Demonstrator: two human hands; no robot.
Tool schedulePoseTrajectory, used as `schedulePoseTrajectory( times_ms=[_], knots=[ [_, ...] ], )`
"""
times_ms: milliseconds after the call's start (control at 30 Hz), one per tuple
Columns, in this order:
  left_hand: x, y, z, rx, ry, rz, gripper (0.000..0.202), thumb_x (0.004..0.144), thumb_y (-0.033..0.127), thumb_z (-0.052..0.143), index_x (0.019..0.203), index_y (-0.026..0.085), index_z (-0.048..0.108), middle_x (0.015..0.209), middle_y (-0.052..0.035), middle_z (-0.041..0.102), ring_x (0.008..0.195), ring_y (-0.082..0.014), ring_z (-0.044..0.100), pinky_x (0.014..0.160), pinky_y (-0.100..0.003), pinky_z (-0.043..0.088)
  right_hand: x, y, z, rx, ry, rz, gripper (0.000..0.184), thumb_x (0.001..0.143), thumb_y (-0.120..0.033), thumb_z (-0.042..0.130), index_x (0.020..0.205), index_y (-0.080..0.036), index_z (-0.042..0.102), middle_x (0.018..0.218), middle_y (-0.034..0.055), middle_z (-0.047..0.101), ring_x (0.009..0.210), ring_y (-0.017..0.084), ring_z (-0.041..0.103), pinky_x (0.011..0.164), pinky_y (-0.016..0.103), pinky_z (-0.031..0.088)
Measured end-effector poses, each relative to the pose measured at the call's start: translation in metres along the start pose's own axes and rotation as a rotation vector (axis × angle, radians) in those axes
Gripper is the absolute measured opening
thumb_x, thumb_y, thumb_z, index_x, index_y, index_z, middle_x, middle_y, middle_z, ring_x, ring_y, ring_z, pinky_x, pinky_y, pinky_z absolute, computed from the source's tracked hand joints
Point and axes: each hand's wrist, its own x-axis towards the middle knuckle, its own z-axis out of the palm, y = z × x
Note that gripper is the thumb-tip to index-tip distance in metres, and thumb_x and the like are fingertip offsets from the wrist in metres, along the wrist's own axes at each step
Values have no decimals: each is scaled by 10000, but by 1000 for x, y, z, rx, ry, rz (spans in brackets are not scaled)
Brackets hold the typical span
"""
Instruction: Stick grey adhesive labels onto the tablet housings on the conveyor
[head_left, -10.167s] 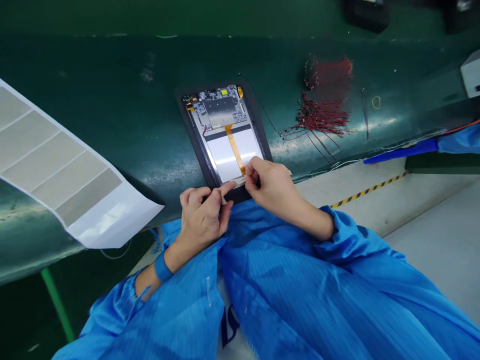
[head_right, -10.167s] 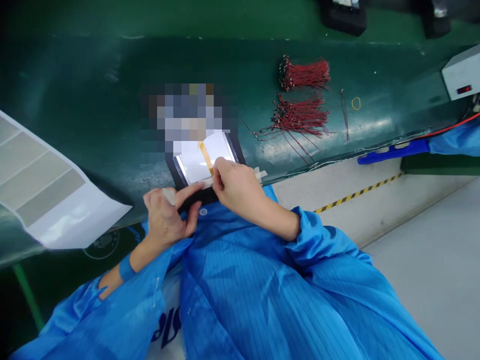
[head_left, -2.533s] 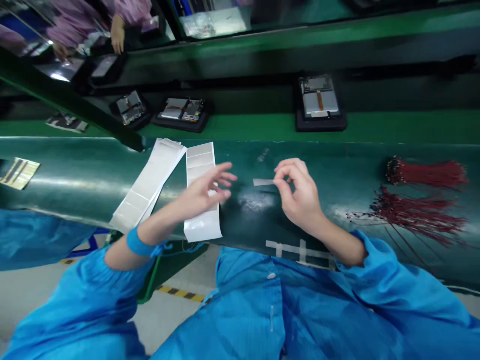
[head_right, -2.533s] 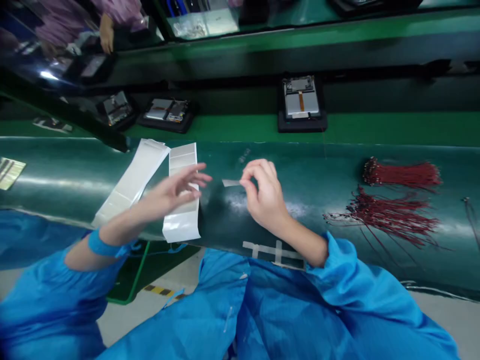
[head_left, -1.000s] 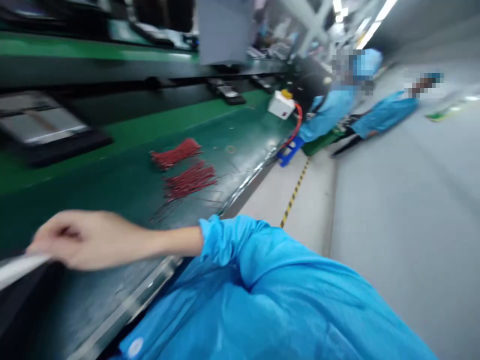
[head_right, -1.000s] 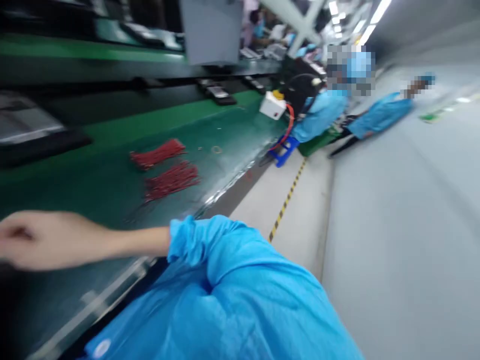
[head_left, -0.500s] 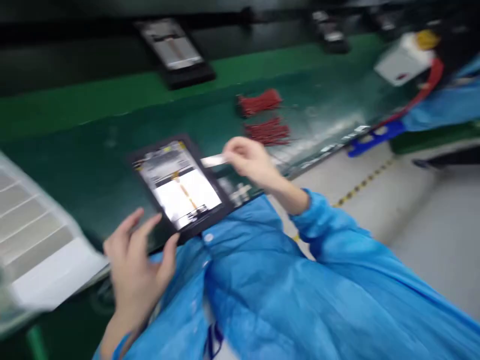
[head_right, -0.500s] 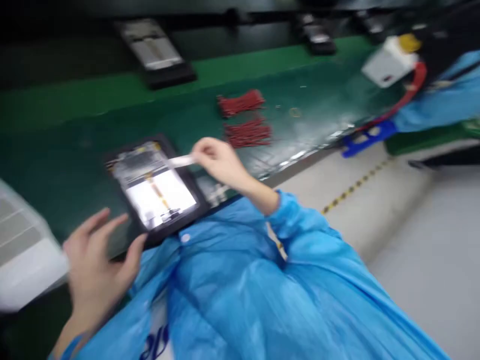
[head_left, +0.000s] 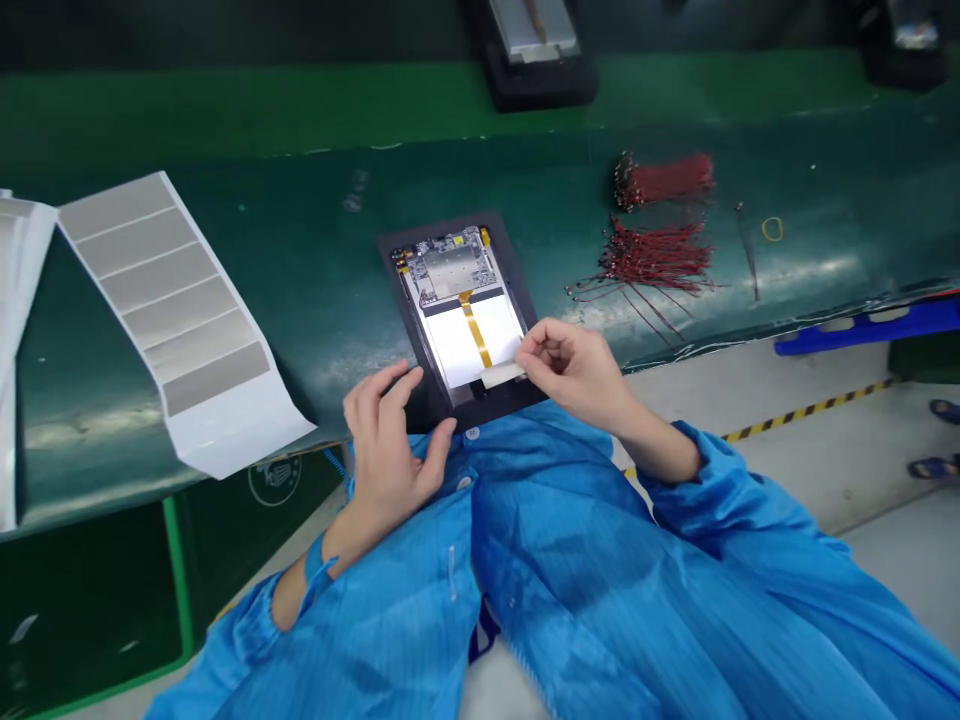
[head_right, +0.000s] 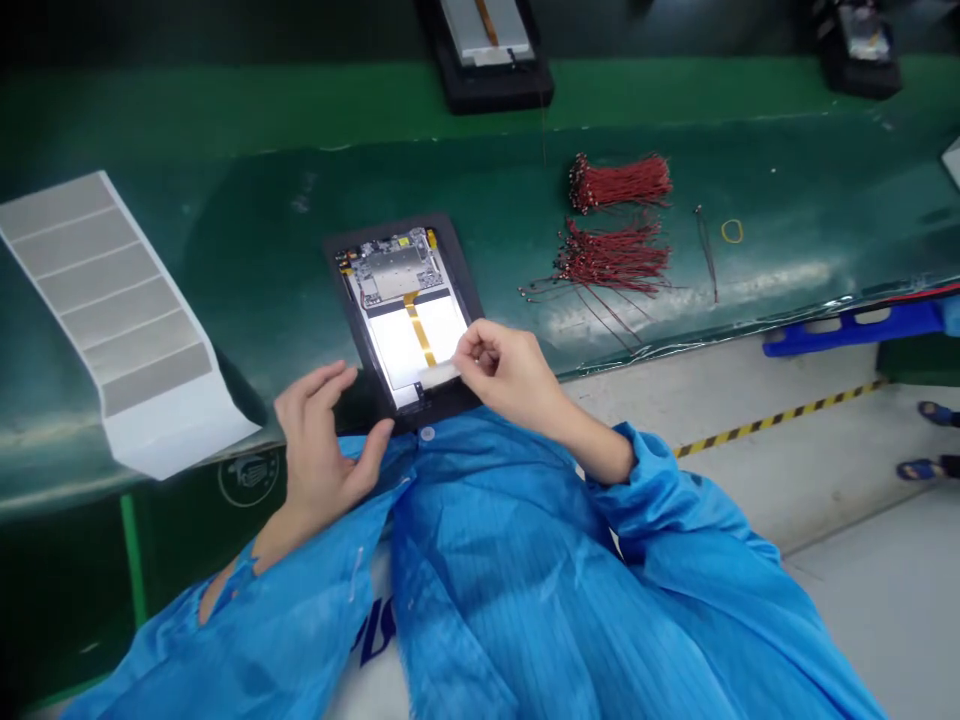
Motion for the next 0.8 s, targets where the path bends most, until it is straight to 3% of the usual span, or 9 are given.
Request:
schedulePoseTrajectory(
  times_ms=[100,233,800],
  knots=[
    [3,0,-4,-27,58,85,407,944,244,716,1341,195,639,1394,-177,607,1325,-362,550,1132,-549,454,-8,1,8,-50,-35,2,83,900,-243,666,832,-204,641,673,-47,605,566,82,495,574,252,387],
    [1,-1,1,-25,56,152,315,931,199,718,1245,190,696,1370,-172,627,1311,-363,552,1103,-544,475,-13,2,20,-100,-15,-2,81,889,-240,649,817,-208,627,644,-52,598,541,81,490,568,253,387],
    [1,-8,12,89,-79,265,463,922,198,735,1381,256,718,1488,-176,572,1386,-397,461,1117,-604,448,-11,1,30,-349,-1,-137,101,868,-172,588,797,-226,540,644,-50,565,547,100,470,594,261,350]
  ],
)
